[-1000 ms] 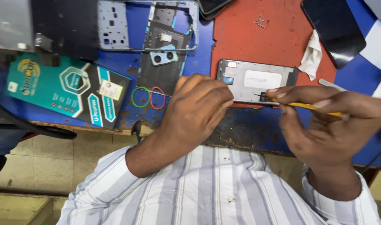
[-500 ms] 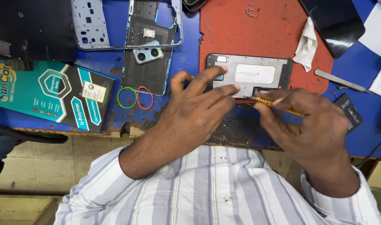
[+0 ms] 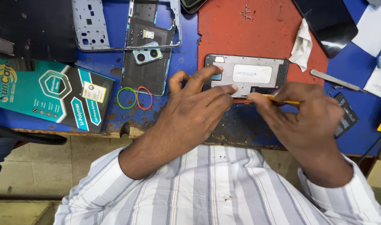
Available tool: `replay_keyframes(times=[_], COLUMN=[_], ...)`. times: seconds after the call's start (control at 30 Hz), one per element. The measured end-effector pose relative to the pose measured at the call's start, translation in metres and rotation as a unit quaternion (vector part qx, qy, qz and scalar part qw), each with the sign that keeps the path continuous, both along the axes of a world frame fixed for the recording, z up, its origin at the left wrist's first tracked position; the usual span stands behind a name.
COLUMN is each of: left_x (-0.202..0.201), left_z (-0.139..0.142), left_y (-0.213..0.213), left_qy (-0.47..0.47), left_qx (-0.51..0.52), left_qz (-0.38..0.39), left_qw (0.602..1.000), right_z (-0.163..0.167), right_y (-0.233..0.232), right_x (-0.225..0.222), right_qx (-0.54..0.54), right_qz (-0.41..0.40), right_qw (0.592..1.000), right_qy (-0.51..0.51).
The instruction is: The person secures a smartphone with rubber bands, then removes them. The person then uses a screwdriver to unscrew screws from the back of a different smartphone, removing the back cover to expose internal components.
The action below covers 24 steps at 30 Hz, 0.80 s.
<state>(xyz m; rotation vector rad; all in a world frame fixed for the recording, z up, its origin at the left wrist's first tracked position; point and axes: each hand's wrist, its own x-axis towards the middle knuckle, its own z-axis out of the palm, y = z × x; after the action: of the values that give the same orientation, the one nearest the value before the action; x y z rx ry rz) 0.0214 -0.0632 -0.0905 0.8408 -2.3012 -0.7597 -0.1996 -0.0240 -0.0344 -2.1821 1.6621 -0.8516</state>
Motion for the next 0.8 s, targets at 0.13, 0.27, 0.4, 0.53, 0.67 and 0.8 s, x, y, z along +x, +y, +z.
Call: replay_keyframes(times=[0.13,0.27,0.4,0.53,0.67,0.8], left_x=[-0.001,-0.003,-0.002,-0.005,-0.009,-0.012], left_z=[0.001,0.000,0.001,0.002,0.004,0.003], left_y=[0.000,0.001,0.003,0.001,0.002,0.002], left_qy=[-0.001,0.003,-0.003,-0.011,-0.023,-0.028], left_qx=[0.009,-0.004,0.002,-0.006,-0.013,-0.022], left_qz=[-0.002,-0.001,0.009,0.007,0.013,0.015], left_qw=[1.000,1.000,1.000,1.000,1.000,0.999], right_z=[-0.002,-0.005,-0.007,-0.003,0.007,0.010], right_y=[0.000,0.002,0.003,-0.004,-0.001,0.002], right_x=[-0.001,-0.006,-0.005,0.000,0.003,-0.004], right_qx=[-0.002,-0.027,0.042,-0.021,0.046,0.041], right_qz=[0.059,0.056,-0.013,0.081,0.008,0.126], right_qw=[0.997,0.995,0.995,0.995,0.994,0.991], right_qy=[0.058,0.074,0.090,0.056,0.095,-0.037])
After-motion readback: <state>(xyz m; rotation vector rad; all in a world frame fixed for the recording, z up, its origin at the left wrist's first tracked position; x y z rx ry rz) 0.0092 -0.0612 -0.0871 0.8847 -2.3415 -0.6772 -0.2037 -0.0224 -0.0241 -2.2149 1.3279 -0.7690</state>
